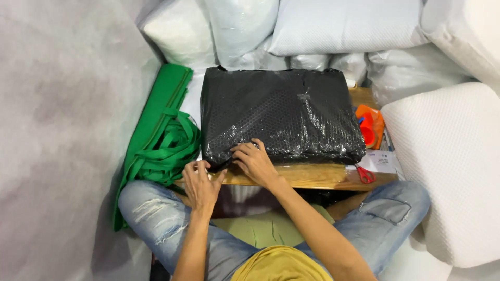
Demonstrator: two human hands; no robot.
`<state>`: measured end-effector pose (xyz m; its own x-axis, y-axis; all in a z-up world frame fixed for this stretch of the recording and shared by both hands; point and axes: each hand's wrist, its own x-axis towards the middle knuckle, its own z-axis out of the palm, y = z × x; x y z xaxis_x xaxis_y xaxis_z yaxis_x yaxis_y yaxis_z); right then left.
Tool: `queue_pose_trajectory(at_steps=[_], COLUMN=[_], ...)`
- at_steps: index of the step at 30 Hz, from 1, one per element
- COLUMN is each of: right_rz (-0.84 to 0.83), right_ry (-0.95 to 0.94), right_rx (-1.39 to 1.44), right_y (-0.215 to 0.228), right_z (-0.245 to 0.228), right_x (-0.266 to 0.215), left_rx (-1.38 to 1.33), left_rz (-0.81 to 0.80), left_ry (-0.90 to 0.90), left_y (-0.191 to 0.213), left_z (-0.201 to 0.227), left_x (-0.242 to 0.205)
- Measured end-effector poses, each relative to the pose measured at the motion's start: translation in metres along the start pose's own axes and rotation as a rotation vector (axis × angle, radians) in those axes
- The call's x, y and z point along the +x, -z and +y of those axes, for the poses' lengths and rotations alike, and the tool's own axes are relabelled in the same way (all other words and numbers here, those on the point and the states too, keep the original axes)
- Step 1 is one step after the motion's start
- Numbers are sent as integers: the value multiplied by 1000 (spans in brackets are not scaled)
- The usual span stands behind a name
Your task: Wrapping a large black foam cushion in black bubble wrap and securing it with tape.
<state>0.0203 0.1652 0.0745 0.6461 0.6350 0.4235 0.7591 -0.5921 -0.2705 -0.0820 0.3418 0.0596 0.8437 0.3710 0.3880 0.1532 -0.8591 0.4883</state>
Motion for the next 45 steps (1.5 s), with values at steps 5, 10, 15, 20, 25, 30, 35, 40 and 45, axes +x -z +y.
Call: queue_pose_trajectory(at_steps=[5,10,15,20,25,30,35,40,45], right_rz=[9,1,8,48,152,180,169,74,275], right_ry=[-20,-79,-130,-147,-126,-150,-232,-319,-274], right_rx=[61,63,92,79,114,153,280,409,433], right_y=[3,-5,-10,-15,-9,-7,-13,-13,43], right_z=[-2,0,1,1,-7,-3,10,20,33], right_x=[2,4,6,6,5,4,13,14,-1], left_rx=[-105,-172,-189,-204,-229,-111,-95,-43,10], left_rz=[57,40,159,179,189,307,182,94,78], left_ry=[-302,-313,-365,-381,-335,-399,-466,-449,-512], left_y=[5,-5,-12,-22,-34,-31,-20,-17,-27], left_z=[14,9,10,13,8,23,52,66,64], left_x=[14,18,17,19,20,14,12,8,5])
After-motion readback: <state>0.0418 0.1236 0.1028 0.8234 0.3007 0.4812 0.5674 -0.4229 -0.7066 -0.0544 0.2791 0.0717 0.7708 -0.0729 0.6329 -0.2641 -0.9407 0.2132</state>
